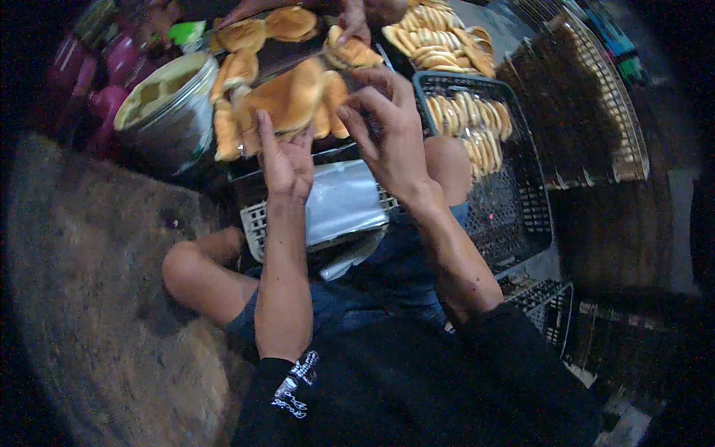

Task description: The person sits on the floor and repeatedly places small bread rolls into clear plastic bags. They seal the bags and place them into a black plastic crate. Another person is visible in the background handling similar bread rolls.

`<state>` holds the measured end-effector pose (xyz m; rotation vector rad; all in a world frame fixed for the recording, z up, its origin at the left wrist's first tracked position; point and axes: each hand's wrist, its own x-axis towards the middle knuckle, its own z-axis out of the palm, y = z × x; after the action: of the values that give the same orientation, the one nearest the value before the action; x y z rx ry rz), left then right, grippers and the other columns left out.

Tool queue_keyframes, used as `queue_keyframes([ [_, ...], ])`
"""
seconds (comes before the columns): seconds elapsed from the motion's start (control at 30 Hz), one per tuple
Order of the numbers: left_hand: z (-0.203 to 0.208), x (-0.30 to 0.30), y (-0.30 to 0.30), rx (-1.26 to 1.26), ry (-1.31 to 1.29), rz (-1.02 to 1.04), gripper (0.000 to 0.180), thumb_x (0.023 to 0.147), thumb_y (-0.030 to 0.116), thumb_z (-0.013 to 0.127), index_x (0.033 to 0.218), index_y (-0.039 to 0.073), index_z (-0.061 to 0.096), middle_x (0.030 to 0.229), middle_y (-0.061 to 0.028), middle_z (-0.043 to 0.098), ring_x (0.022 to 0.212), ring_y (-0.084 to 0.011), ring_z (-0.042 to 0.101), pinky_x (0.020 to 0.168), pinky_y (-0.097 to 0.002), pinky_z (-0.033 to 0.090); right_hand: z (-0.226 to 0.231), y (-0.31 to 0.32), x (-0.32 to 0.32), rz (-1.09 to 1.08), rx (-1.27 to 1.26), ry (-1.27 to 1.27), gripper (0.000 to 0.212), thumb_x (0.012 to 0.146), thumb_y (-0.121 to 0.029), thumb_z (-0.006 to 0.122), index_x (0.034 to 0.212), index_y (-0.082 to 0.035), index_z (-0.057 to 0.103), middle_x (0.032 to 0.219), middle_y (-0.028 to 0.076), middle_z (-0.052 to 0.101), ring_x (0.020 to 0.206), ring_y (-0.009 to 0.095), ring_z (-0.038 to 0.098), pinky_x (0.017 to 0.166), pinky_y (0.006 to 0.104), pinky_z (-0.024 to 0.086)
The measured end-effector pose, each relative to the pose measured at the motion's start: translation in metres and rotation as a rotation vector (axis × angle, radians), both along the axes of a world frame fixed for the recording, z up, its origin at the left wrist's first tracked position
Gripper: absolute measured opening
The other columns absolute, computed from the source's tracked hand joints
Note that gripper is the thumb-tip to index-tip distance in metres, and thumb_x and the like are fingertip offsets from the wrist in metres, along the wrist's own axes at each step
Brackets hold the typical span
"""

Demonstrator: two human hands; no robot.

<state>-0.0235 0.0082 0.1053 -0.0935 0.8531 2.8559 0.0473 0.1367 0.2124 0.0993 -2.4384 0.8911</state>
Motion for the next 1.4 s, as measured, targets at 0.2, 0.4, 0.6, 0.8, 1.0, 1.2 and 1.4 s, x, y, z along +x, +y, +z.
queue_keyframes([
  [0.2,-0.001,0.002,0.109,-0.365,0.355,-0.146,0.051,0.094,0.032,0.067,0.132,0.001,0.051,0.124,-0.0102,0.059,0.112,-0.0183,0.058,0.097,-0.0351,0.046,-0.027,0.105,-0.009,-0.204,0.554,0.125,0.046,0.078,-0.024,0.072,0.120,-0.011,0.057,0.120,0.017,0.061,0.119,0.036,0.055,0.100,0.0505,0.042],
  [0.4,-0.046,0.026,0.078,-1.761,0.476,-1.141,0.056,0.091,0.050,0.063,0.108,-0.003,0.067,0.099,-0.0213,0.071,0.093,-0.0353,0.068,0.086,-0.0416,0.051,-0.126,0.309,0.081,-0.799,0.205,-0.576,0.052,0.084,-0.025,0.067,0.132,-0.014,0.053,0.108,0.021,0.068,0.101,0.039,0.065,0.085,0.0471,0.051],
  [0.6,-0.116,0.055,0.032,-2.088,0.374,-1.174,0.053,0.090,0.051,0.065,0.079,-0.001,0.069,0.076,-0.0177,0.070,0.072,-0.0300,0.069,0.068,-0.0419,0.052,-0.237,0.465,0.094,-0.889,0.216,-1.105,0.047,0.090,-0.038,0.062,0.129,-0.012,0.056,0.125,0.018,0.064,0.113,0.037,0.063,0.089,0.0490,0.051],
  [0.8,-0.149,0.054,0.004,-1.494,0.313,-1.141,0.047,0.095,0.037,0.063,0.070,-0.003,0.067,0.068,-0.0116,0.068,0.054,-0.0192,0.065,0.049,-0.0342,0.049,-0.117,0.313,-0.014,-0.390,-0.023,-0.382,0.052,0.086,-0.045,0.066,0.117,-0.003,0.064,0.110,0.019,0.068,0.102,0.031,0.066,0.090,0.0391,0.050],
  [1.0,-0.152,0.061,0.001,-2.161,0.939,-0.848,0.049,0.095,0.045,0.060,0.079,0.000,0.071,0.066,-0.0108,0.069,0.061,-0.0207,0.068,0.059,-0.0366,0.050,-0.031,0.117,0.015,0.272,0.351,-0.688,0.060,0.086,-0.051,0.066,0.125,-0.007,0.058,0.112,0.020,0.068,0.109,0.038,0.063,0.092,0.0471,0.050],
  [1.2,-0.101,0.086,-0.008,-1.481,0.313,-0.775,0.053,0.093,0.052,0.061,0.073,0.003,0.068,0.063,-0.0112,0.067,0.056,-0.0209,0.067,0.058,-0.0381,0.051,-0.043,0.075,0.046,0.081,0.431,-0.752,0.050,0.088,-0.045,0.066,0.117,-0.004,0.059,0.107,0.020,0.068,0.105,0.037,0.064,0.088,0.0472,0.050],
  [1.4,-0.078,0.098,-0.031,-0.928,0.047,-0.566,0.076,0.095,0.067,0.043,0.094,-0.005,0.068,0.075,-0.0144,0.070,0.064,-0.0240,0.069,0.068,-0.0364,0.058,-0.106,0.029,0.045,0.229,-0.452,-0.380,0.015,0.091,-0.014,0.065,0.095,-0.001,0.060,0.085,0.016,0.070,0.079,0.028,0.071,0.066,0.0399,0.056],
])
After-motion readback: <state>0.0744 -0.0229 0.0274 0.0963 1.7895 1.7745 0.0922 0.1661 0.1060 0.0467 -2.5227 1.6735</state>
